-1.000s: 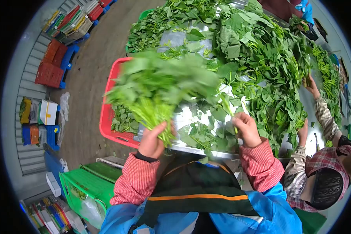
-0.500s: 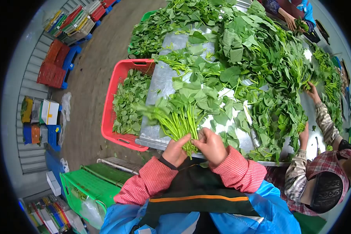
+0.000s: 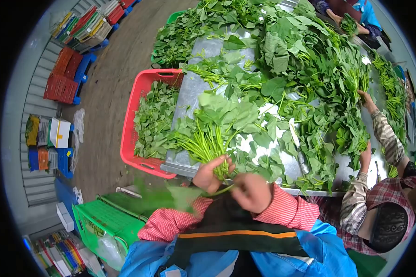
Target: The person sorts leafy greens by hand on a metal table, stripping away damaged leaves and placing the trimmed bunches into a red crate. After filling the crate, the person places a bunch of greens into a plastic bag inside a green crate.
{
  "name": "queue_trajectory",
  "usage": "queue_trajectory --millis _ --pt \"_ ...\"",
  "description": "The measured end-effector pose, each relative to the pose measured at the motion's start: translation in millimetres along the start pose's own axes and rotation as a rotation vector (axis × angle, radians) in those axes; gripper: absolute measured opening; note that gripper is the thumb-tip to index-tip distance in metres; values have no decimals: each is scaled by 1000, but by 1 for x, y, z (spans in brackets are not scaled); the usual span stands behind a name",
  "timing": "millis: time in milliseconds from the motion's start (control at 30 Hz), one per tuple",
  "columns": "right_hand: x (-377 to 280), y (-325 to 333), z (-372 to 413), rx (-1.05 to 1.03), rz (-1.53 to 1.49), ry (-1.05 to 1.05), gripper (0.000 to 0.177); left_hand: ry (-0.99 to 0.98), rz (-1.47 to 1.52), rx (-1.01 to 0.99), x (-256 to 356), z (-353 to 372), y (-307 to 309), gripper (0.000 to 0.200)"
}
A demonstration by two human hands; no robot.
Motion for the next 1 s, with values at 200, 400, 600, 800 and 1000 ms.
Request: queue_trajectory --millis 200,400,600,800,1000 --pt "130 -12 29 234 -563 -752 14 78 35 -149 0 10 -5 19" --pt "104 -6 -23 145 109 -479 14 118 65 -148 -13 16 2 21" --pt "97 -8 -42 15 443 -265 11 104 33 -115 -12 22 4 21" --pt "97 43 -49 247 354 -304 14 131 59 -112 -16 16 13 19" --pt "121 70 -27 514 -722 -448 9 119 90 -136 -16 11 10 19"
Point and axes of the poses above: each hand's wrist, its own z-axis away from the middle knuckle, its own y-axis out of the back of the hand, x = y × z, the point moved 9 cm from there along -z, towards the middle knuckle, and after that the axes turned 4 degrees about y, right-handed, at the moved point
